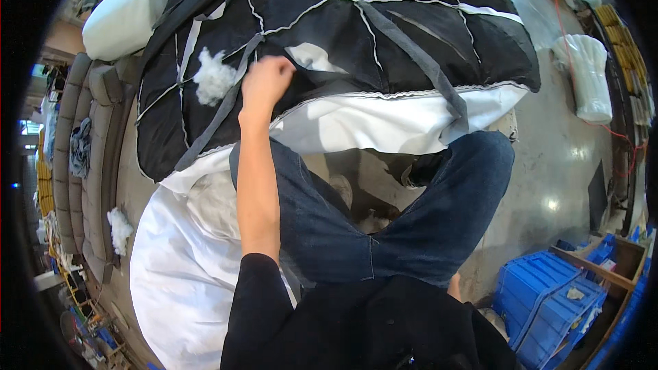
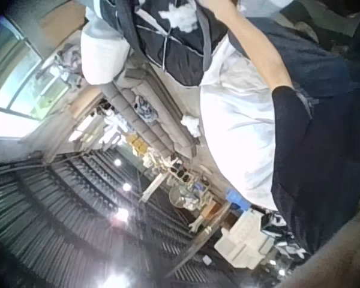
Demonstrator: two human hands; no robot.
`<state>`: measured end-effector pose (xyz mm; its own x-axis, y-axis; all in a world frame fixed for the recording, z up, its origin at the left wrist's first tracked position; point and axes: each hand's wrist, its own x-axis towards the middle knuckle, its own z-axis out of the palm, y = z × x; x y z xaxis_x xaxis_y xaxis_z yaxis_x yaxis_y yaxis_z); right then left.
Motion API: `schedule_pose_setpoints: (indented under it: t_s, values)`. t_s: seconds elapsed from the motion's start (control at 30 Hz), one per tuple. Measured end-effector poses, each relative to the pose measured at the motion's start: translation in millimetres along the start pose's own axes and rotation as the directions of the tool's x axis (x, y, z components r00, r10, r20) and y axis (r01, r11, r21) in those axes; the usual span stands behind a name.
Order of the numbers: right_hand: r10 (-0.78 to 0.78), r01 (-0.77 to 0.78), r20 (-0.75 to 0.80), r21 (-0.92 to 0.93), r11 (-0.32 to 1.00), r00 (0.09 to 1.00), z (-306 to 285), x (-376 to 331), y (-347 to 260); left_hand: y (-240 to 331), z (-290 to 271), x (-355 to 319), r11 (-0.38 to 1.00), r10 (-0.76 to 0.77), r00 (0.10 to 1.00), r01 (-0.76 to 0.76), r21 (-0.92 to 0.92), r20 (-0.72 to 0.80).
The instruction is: Cutting black fabric covers with scissors and stuffing them with white fiberfill padding.
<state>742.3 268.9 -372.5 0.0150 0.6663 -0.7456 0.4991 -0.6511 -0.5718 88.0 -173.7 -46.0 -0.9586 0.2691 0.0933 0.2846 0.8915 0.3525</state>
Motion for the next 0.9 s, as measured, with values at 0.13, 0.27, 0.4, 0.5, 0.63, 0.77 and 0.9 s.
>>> schedule_pose_setpoints:
  t_s: [0.13,0.27,0.4,0.5,0.63,0.77,0.9]
  values:
    - [-0.109,0.109,-0.002,-0.025,0.994,0.994,11,-4,-6,-30,5,27,0.917,-0.199,0.809,0.353,0.186,-0.553]
    - [-0.182,0.185,0.086,-0.028,0.982,0.98,66,-24,3,-197,-29,17,0.81,-0.494,0.776,0.575,0.116,-0.392]
    - [-0.319,0.315,0.127,0.054,0.948,0.939,-9,7,-72,-135,32,35,0.781,-0.582,0.747,0.624,0.038,-0.321]
    - [-0.586,0.561,0.056,0.229,0.795,0.808,69,-47,-192,-137,6,33,0.9,-0.422,0.796,0.425,-0.094,-0.434]
    - [-0.904,0.88,0.139,0.211,0.426,0.404,177,-204,-369,-47,-22,39,0.963,0.01,0.922,-0.113,-0.243,-0.386]
    - [-0.877,0.904,0.476,0.4,0.15,-0.065,337,-350,-415,20,-1,20,0.958,0.274,0.931,-0.285,-0.01,-0.242]
    - [-0.552,0.877,0.796,-0.056,-0.477,-0.249,474,-363,-368,36,53,29,0.915,0.403,0.915,-0.403,-0.009,0.017]
